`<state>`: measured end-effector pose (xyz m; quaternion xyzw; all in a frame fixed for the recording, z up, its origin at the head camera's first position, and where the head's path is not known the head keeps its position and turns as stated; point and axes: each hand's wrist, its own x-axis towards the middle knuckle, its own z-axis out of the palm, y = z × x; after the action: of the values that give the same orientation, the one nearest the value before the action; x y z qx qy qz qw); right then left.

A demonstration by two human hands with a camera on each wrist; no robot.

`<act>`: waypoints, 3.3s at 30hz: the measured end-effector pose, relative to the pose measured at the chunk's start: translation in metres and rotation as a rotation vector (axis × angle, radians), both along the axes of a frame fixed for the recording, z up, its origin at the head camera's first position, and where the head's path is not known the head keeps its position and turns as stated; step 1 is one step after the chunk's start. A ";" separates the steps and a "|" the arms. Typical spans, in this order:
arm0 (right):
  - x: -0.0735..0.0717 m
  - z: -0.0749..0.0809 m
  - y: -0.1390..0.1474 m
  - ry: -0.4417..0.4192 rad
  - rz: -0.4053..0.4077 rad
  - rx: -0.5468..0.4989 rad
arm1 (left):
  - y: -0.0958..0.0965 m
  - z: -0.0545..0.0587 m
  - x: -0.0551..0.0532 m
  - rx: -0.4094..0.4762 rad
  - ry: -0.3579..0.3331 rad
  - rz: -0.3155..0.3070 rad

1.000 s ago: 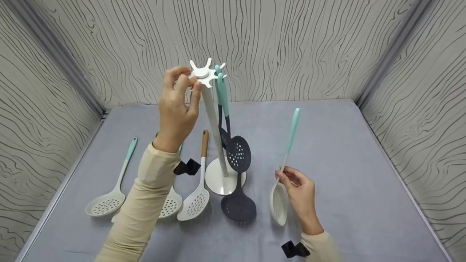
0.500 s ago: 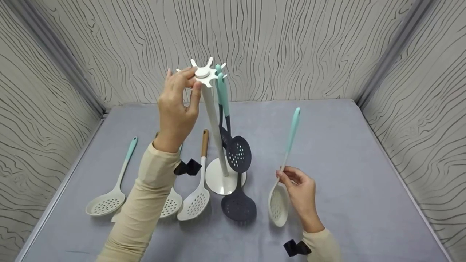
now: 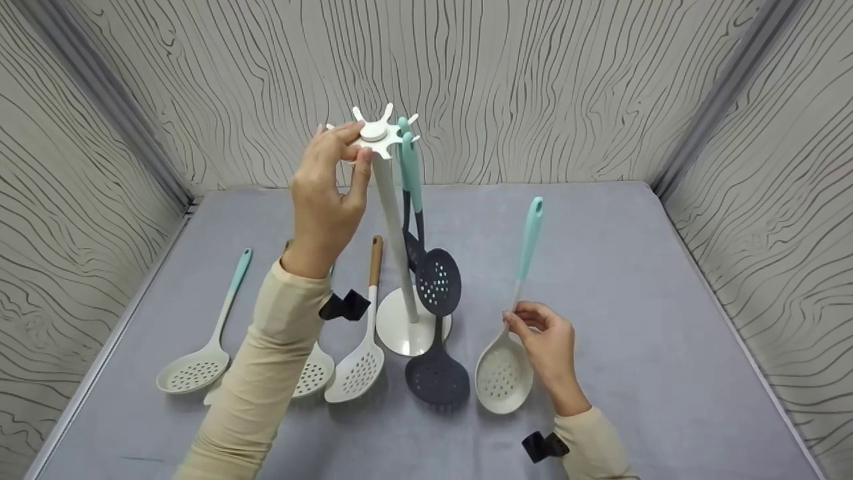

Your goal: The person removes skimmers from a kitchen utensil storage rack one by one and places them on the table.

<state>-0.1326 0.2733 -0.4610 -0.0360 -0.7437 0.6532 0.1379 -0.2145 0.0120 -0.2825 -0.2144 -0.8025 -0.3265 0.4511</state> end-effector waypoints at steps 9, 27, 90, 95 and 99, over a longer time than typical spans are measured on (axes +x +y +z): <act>-0.007 -0.006 0.003 -0.063 -0.016 0.068 | 0.003 -0.001 -0.001 0.037 -0.007 -0.025; -0.021 -0.013 0.003 -0.203 0.019 0.218 | 0.004 -0.002 -0.002 0.003 -0.006 0.046; -0.069 -0.046 0.006 -0.556 0.180 0.341 | 0.007 -0.005 -0.005 0.046 0.022 0.094; -0.071 -0.048 0.004 -0.585 0.193 0.377 | 0.007 -0.004 -0.005 0.049 0.021 0.095; -0.072 -0.048 0.003 -0.600 0.193 0.377 | 0.007 -0.005 -0.004 0.046 0.029 0.095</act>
<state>-0.2041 0.2765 -0.5092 -0.1297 -0.8583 0.4750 -0.1445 -0.2189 0.0187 -0.2872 -0.1702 -0.7975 -0.3199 0.4823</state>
